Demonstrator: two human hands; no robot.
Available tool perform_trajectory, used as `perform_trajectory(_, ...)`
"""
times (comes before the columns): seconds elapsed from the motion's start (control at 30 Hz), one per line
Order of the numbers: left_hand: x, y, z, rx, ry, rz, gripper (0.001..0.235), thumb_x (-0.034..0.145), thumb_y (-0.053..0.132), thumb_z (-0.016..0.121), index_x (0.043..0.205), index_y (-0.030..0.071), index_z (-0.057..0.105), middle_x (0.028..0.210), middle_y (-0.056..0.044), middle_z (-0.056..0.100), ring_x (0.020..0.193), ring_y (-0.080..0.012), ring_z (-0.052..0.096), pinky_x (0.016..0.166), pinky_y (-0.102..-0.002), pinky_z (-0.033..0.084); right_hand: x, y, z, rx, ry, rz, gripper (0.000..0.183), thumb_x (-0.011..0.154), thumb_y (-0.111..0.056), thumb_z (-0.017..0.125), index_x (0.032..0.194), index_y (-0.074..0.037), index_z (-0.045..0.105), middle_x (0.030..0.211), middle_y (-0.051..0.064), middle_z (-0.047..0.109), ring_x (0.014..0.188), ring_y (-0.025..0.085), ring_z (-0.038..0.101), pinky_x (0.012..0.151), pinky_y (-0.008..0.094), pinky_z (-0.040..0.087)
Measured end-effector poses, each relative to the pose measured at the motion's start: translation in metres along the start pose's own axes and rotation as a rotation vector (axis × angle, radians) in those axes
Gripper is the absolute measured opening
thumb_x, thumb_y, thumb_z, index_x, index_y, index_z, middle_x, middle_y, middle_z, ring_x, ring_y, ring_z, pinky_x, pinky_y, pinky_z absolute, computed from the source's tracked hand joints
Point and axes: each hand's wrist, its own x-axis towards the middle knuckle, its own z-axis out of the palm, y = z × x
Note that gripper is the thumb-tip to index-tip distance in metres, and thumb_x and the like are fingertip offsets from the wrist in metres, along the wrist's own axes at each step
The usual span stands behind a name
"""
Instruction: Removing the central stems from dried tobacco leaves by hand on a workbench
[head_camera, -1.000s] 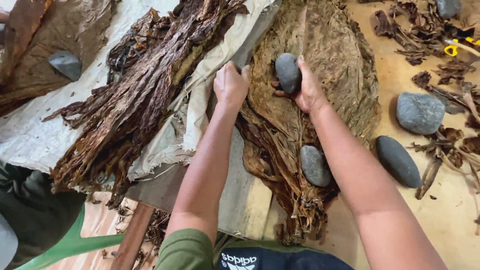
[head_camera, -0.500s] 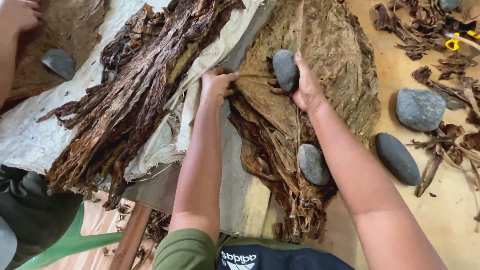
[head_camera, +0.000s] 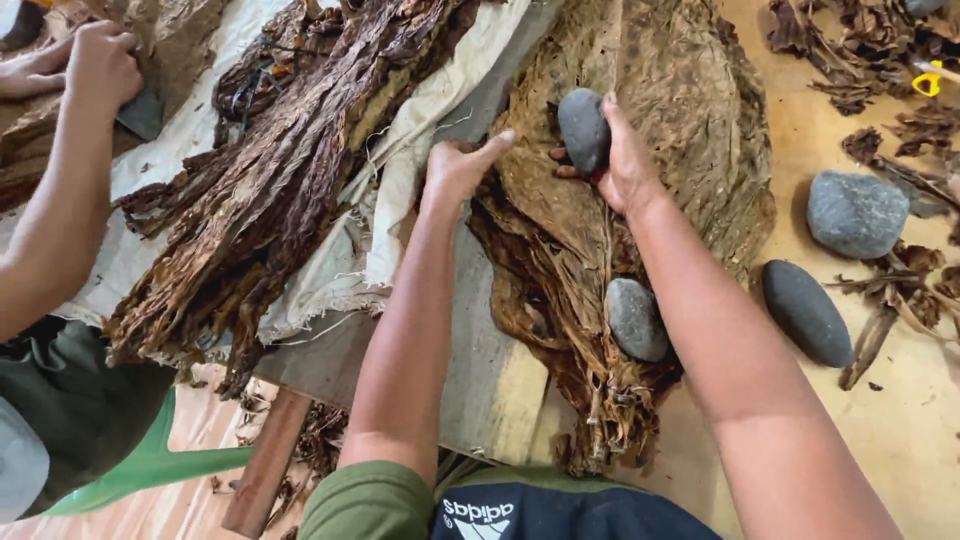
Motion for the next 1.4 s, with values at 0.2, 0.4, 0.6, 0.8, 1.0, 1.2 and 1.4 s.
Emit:
perform_trajectory(0.2, 0.018, -0.023, -0.006, 0.078, -0.015, 0.032, 0.032, 0.081, 0.014, 0.076, 0.108, 0.007, 0.061, 0.099, -0.005, 0.068, 0.069, -0.0099, 0.060, 0.064, -0.017, 0.054, -0.001, -0.002, 0.002, -0.011, 0.004, 0.013, 0.062, 0.090, -0.050, 0.037, 0.134, -0.006, 0.046, 0.112, 0.020, 0.063, 0.083, 0.024, 0.067, 0.065, 0.033, 0.061)
perform_trajectory(0.4, 0.019, -0.025, -0.008, 0.149, -0.012, 0.021, 0.053, 0.082, 0.012, 0.076, 0.128, 0.004, 0.051, 0.101, -0.008, 0.067, 0.067, -0.0099, 0.059, 0.063, -0.017, 0.055, -0.011, -0.014, 0.024, -0.224, -0.050, -0.043, 0.051, 0.096, -0.039, 0.032, 0.134, -0.005, 0.039, 0.108, 0.019, 0.060, 0.077, 0.016, 0.059, 0.056, 0.023, 0.057)
perform_trajectory(0.6, 0.014, -0.030, -0.010, 0.113, -0.039, 0.140, 0.023, 0.079, 0.001, 0.070, 0.099, 0.005, 0.061, 0.099, -0.008, 0.066, 0.081, -0.0172, 0.064, 0.073, -0.024, 0.058, -0.063, -0.035, 0.089, -1.349, -0.094, -0.104, 0.053, 0.094, -0.025, 0.049, 0.142, -0.013, 0.031, 0.134, 0.014, 0.046, 0.104, 0.028, 0.056, 0.092, 0.043, 0.049)
perform_trajectory(0.8, 0.067, -0.064, -0.007, 0.333, 0.053, 0.381, 0.042, 0.067, 0.025, 0.074, 0.104, 0.009, 0.067, 0.081, -0.010, 0.070, 0.090, -0.0283, 0.068, 0.079, -0.043, 0.055, -0.021, 0.034, 0.032, -1.784, -0.255, -0.490, 0.066, 0.091, -0.047, 0.055, 0.144, -0.017, 0.028, 0.129, 0.014, 0.043, 0.121, 0.039, 0.046, 0.097, 0.055, 0.044)
perform_trajectory(1.0, 0.037, -0.026, 0.004, 0.644, 0.201, 0.522, 0.042, 0.082, 0.016, 0.055, 0.122, 0.006, 0.049, 0.105, -0.024, 0.065, 0.104, -0.0425, 0.061, 0.095, -0.052, 0.047, -0.040, -0.018, 0.006, -1.503, -0.013, -0.555, 0.041, 0.096, -0.028, 0.050, 0.132, -0.010, 0.052, 0.120, 0.016, 0.054, 0.115, 0.036, 0.053, 0.098, 0.045, 0.043)
perform_trajectory(1.2, 0.056, 0.036, 0.062, 0.598, 0.244, 0.829, 0.047, 0.089, 0.022, 0.053, 0.132, 0.002, 0.051, 0.121, -0.029, 0.056, 0.114, -0.0468, 0.054, 0.095, -0.056, 0.045, 0.019, -0.054, -0.149, -1.520, 0.744, -0.402, 0.031, 0.093, -0.034, 0.054, 0.109, -0.010, 0.067, 0.098, 0.013, 0.067, 0.097, 0.032, 0.064, 0.087, 0.043, 0.049)
perform_trajectory(1.4, 0.080, 0.069, 0.109, 0.837, -0.027, 0.718, 0.061, 0.097, 0.051, 0.029, 0.150, 0.020, 0.028, 0.157, -0.019, 0.015, 0.145, -0.0361, 0.009, 0.113, -0.057, 0.022, 0.085, -0.036, -0.203, -1.474, 0.876, -0.145, 0.025, 0.079, -0.048, 0.058, 0.077, -0.027, 0.071, 0.074, -0.002, 0.067, 0.084, 0.027, 0.067, 0.075, 0.040, 0.054)
